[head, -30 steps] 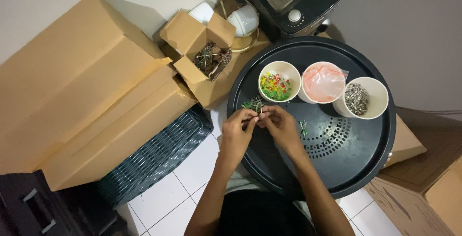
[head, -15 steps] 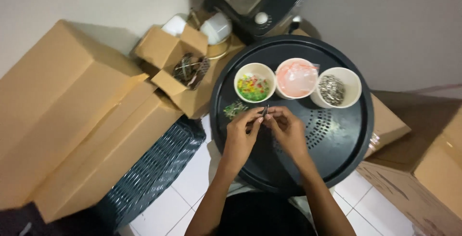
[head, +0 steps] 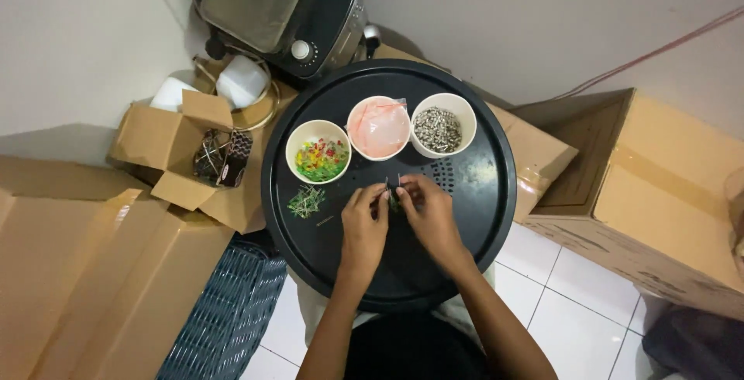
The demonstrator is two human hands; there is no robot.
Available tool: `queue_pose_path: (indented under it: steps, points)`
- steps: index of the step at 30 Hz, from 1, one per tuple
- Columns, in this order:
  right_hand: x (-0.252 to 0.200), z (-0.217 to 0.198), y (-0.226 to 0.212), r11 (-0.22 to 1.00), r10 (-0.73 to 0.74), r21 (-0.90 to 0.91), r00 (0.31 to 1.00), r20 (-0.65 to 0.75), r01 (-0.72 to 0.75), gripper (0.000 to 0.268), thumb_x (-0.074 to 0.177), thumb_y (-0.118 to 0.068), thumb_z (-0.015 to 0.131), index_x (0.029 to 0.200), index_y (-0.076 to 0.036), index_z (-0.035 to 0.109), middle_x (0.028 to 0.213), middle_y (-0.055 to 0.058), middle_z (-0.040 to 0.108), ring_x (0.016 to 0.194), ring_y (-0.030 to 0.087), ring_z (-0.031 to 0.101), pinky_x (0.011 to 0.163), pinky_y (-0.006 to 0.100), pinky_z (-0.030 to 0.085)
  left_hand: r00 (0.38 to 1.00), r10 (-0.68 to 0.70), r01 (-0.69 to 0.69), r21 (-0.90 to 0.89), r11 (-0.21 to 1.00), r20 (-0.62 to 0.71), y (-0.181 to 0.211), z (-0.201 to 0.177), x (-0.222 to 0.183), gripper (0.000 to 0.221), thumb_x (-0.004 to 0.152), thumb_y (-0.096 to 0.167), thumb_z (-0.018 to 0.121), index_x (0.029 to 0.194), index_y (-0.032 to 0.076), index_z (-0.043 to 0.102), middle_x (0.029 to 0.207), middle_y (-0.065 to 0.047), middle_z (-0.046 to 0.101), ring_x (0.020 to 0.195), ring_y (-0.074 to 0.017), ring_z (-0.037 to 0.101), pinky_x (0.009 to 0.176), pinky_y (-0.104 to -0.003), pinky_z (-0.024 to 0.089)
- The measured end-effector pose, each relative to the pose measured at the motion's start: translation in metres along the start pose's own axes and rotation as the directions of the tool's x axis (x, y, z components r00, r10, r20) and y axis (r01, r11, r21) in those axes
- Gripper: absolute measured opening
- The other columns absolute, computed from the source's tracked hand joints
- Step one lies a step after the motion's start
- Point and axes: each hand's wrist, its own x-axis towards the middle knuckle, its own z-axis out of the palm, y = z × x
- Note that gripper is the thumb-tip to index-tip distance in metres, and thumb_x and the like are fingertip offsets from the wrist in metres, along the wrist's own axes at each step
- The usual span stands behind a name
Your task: The person is sorting and bagging small green electronic components from a tray into a small plastic bag.
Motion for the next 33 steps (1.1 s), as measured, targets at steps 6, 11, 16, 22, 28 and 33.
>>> queue_pose_path:
  steps: [6, 11, 16, 22, 28, 33]
  points:
    - [0.001, 0.008, 0.008, 0.995, 0.008, -0.097, 1.0, 0.003, -0.008, 0.021, 0.101, -0.014, 0.068, 0.111, 0.004, 0.071, 0.09, 0.024, 0.076, 0.085, 0.037, 0.076, 0.068, 0.045, 0.065, 0.999, 0.023, -0.026, 0.126, 0.992, 0.027, 0.005, 0.005, -0.009, 0.017, 0.101, 0.007, 0.062, 0.114, 0.004, 0.071, 0.097, -0.015, 0.071, 0.092, -0.0309, 0.075, 0.069, -0.038, 0.065]
    - [0.002, 0.015, 0.023, 0.992, -0.057, -0.115, 0.998, 0.02, 0.059, 0.016, 0.1, -0.012, 0.068, 0.109, 0.001, 0.071, 0.087, 0.021, 0.075, 0.08, 0.036, 0.075, 0.064, 0.042, 0.063, 0.999, -0.001, -0.005, 0.179, 0.984, 0.033, -0.001, 0.01, -0.01, 0.017, 0.1, 0.012, 0.064, 0.115, 0.006, 0.071, 0.098, -0.014, 0.07, 0.093, -0.0288, 0.075, 0.071, -0.035, 0.066]
    - [0.007, 0.019, 0.036, 0.986, -0.086, -0.142, 0.995, 0.041, 0.091, 0.015, 0.098, -0.011, 0.07, 0.108, 0.0, 0.072, 0.086, 0.021, 0.075, 0.08, 0.035, 0.075, 0.064, 0.043, 0.063, 0.997, -0.028, 0.016, 0.154, 0.988, 0.077, 0.009, -0.001, -0.01, 0.019, 0.1, 0.011, 0.063, 0.116, 0.004, 0.071, 0.1, -0.015, 0.07, 0.094, -0.0308, 0.075, 0.072, -0.037, 0.064]
    - [0.009, 0.009, 0.027, 0.99, -0.039, -0.13, 0.996, 0.084, 0.05, 0.017, 0.101, -0.014, 0.068, 0.108, 0.0, 0.074, 0.089, 0.019, 0.075, 0.083, 0.034, 0.076, 0.069, 0.041, 0.063, 0.999, -0.011, 0.006, 0.09, 0.996, 0.05, 0.002, -0.008, -0.008, 0.021, 0.103, 0.01, 0.058, 0.119, 0.004, 0.071, 0.1, -0.014, 0.07, 0.096, -0.0305, 0.074, 0.075, -0.036, 0.065]
    - [0.01, -0.001, 0.002, 0.999, -0.052, 0.001, 0.999, 0.017, 0.052, 0.013, 0.1, -0.008, 0.068, 0.106, 0.001, 0.074, 0.09, 0.023, 0.074, 0.086, 0.038, 0.076, 0.072, 0.046, 0.063, 0.997, 0.069, -0.071, -0.076, 0.995, -0.029, 0.017, -0.031, -0.005, 0.026, 0.101, 0.002, 0.058, 0.124, 0.005, 0.069, 0.107, -0.015, 0.069, 0.104, -0.0328, 0.073, 0.082, -0.038, 0.064]
    - [0.01, 0.009, -0.013, 0.959, -0.128, 0.248, 0.991, -0.051, 0.136, 0.013, 0.101, -0.004, 0.065, 0.109, 0.003, 0.074, 0.091, 0.021, 0.073, 0.087, 0.033, 0.077, 0.081, 0.046, 0.063, 0.985, 0.125, -0.148, -0.205, 0.967, -0.12, 0.012, -0.039, -0.006, 0.027, 0.103, 0.002, 0.057, 0.129, 0.003, 0.065, 0.112, -0.015, 0.067, 0.107, -0.0312, 0.071, 0.085, -0.038, 0.065]
